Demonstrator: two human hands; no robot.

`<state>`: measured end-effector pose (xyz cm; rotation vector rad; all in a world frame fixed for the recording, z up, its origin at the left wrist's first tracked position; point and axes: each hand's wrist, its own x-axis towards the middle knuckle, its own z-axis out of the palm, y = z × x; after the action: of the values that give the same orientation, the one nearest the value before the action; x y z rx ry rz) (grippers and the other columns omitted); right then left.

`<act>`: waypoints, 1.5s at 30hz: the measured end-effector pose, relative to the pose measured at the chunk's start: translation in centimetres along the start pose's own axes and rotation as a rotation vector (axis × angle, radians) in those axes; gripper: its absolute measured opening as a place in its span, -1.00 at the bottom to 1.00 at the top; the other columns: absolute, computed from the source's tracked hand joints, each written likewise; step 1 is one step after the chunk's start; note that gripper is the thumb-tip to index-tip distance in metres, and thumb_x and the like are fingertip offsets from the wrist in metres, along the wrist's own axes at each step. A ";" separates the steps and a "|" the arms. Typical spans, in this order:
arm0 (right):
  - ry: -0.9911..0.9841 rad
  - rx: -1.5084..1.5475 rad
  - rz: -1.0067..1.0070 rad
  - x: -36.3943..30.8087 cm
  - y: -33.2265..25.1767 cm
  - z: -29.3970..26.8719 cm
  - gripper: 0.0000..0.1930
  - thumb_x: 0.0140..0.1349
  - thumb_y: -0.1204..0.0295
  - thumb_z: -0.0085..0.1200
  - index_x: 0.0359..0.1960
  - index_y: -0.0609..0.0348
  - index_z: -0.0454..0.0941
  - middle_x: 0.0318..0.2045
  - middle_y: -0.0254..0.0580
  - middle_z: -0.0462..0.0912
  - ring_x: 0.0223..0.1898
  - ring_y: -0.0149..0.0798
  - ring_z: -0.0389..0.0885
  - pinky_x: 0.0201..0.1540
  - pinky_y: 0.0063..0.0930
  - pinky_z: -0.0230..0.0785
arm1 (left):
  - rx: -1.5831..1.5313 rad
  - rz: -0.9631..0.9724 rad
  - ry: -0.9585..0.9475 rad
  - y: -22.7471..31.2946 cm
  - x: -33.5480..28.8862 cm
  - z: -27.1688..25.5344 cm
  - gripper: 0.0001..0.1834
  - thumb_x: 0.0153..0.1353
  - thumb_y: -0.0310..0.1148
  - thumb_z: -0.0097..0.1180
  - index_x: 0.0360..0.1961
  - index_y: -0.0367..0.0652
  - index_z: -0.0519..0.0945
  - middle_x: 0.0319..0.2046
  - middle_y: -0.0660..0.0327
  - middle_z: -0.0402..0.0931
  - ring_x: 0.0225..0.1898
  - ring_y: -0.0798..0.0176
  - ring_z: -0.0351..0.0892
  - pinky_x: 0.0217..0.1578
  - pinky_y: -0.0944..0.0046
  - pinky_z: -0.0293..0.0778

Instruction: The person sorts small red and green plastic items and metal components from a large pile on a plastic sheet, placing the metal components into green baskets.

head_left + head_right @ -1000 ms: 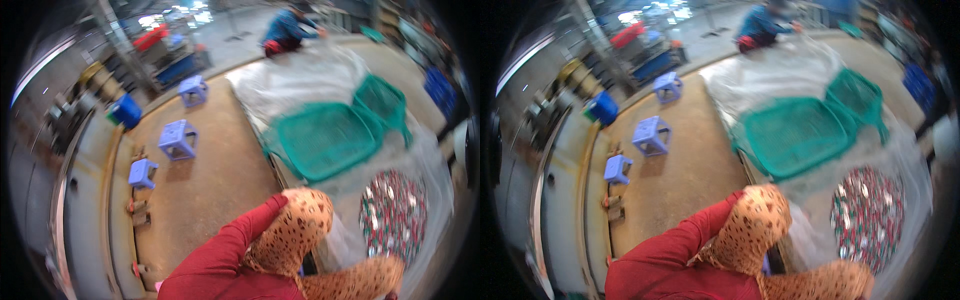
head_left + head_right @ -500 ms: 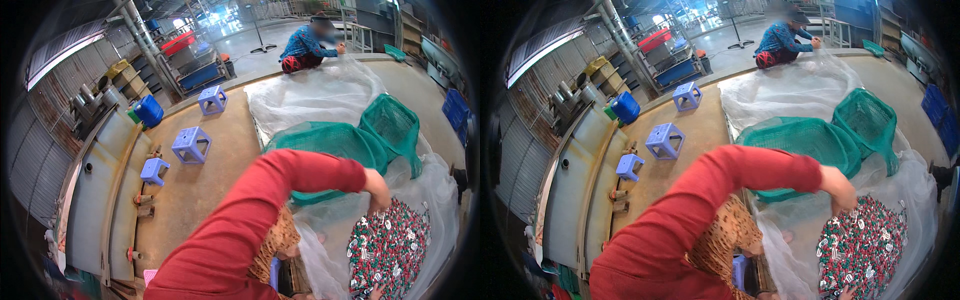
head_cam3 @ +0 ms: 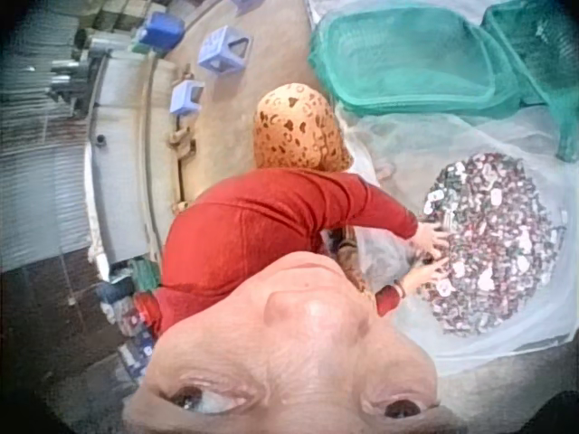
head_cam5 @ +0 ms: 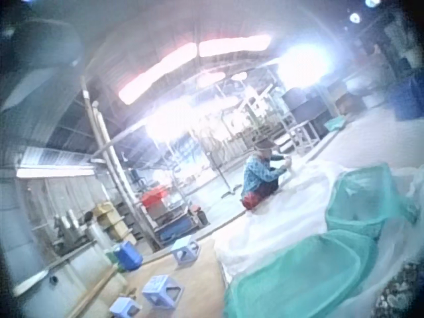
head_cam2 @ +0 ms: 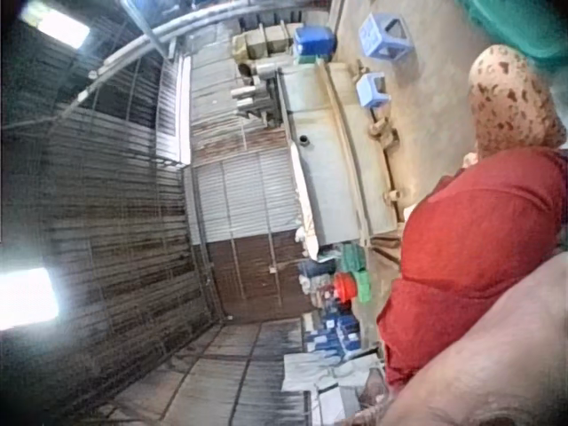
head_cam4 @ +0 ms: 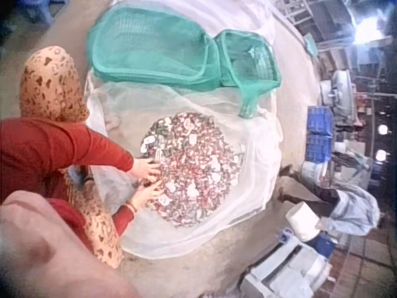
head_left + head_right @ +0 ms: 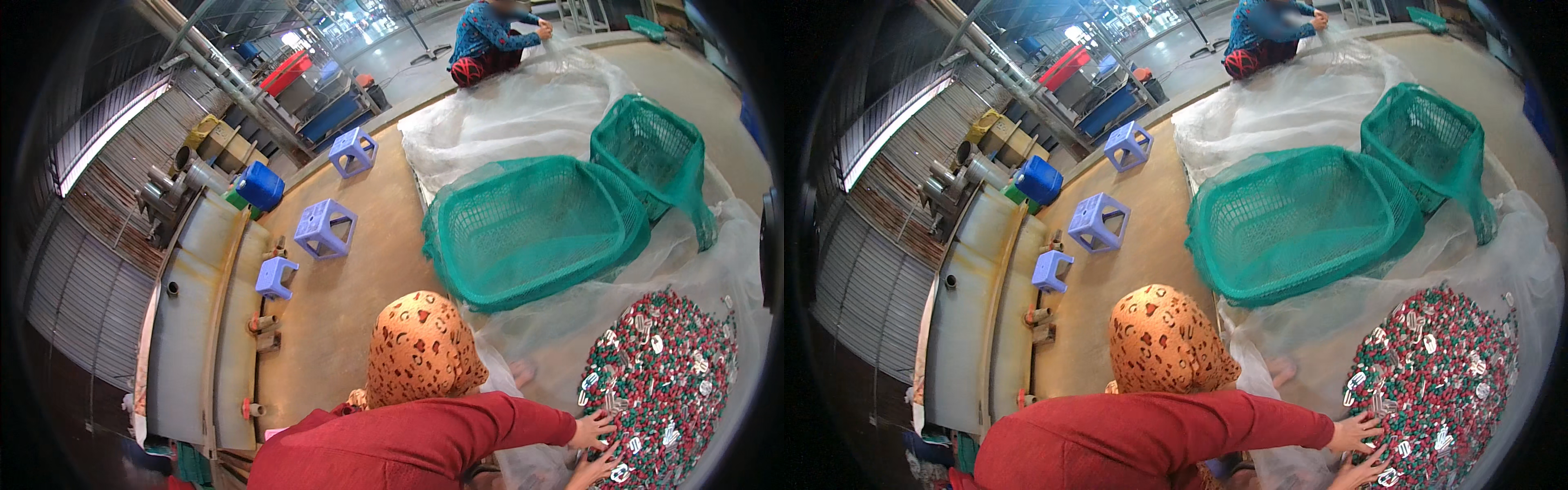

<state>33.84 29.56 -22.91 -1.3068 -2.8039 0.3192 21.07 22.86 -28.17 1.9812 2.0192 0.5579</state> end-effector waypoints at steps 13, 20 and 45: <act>-0.265 1.386 0.229 2.3 1.0 2.3 -0.57 0.21 0.56 -0.05 0.16 0.19 0.33 -0.05 -0.10 0.39 -0.25 -0.35 0.45 -0.37 -0.58 0.43 | 0.213 -0.253 0.048 -3.5 -4.4 -2.5 -0.69 -0.08 -0.33 0.14 -0.27 -0.21 0.52 -0.17 0.08 0.36 0.01 0.08 0.28 -0.28 0.22 0.50; -0.248 1.775 0.261 2.0 0.1 -1.5 -0.43 0.27 0.38 -0.03 0.29 0.14 0.09 0.25 -0.03 0.11 0.18 -0.13 0.23 0.18 -0.27 0.18 | -0.241 -0.555 0.280 -2.2 -1.9 -6.6 -0.69 0.01 -0.44 0.06 -0.18 -0.32 0.40 -0.20 -0.02 0.37 -0.12 0.02 0.37 -0.26 0.01 0.44; -0.114 1.005 0.143 4.1 5.4 6.0 -0.61 0.26 0.41 -0.04 0.11 0.27 0.35 -0.30 -0.20 0.55 -0.61 -0.53 0.35 -0.70 -0.69 0.23 | 0.044 -0.634 0.209 -4.5 -6.1 0.0 -0.62 0.00 -0.48 0.05 -0.14 -0.31 0.27 -0.24 -0.07 0.34 -0.25 -0.05 0.47 -0.45 0.16 0.54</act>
<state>34.55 34.99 -30.08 -1.1859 -2.0268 1.5628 17.28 16.80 -30.63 1.2179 2.6241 0.5805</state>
